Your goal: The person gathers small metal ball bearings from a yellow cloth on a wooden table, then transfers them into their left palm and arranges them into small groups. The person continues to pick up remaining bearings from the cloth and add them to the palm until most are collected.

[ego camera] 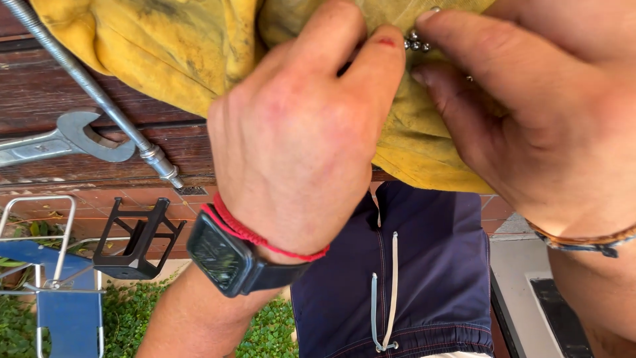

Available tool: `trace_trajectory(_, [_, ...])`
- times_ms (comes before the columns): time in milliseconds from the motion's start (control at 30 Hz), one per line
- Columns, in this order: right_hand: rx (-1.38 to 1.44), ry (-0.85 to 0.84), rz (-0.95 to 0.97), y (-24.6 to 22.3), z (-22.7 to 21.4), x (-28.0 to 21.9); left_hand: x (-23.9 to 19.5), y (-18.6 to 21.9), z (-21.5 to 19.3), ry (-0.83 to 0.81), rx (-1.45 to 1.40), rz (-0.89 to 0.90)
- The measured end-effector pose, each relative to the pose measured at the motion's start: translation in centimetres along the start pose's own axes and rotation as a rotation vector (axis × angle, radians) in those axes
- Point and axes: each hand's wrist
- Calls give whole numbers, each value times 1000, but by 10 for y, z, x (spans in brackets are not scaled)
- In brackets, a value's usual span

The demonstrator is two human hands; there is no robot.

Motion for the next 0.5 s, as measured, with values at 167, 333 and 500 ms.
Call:
trace_trajectory(167, [-11, 42, 99, 6, -7, -19, 6, -8, 5, 19, 89, 121])
trace_trajectory(333, [10, 102, 310, 11, -14, -39, 12, -11, 5, 13, 196, 215])
trace_trajectory(500, [-14, 113, 255, 18, -26, -55, 11, -13, -4, -5, 36, 194])
Point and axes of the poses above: each hand's wrist, its own x-axis towards the middle knuckle, its own z-axis out of the palm, y = z × x, and after that the axes turned 11 degrees about x, right-handed
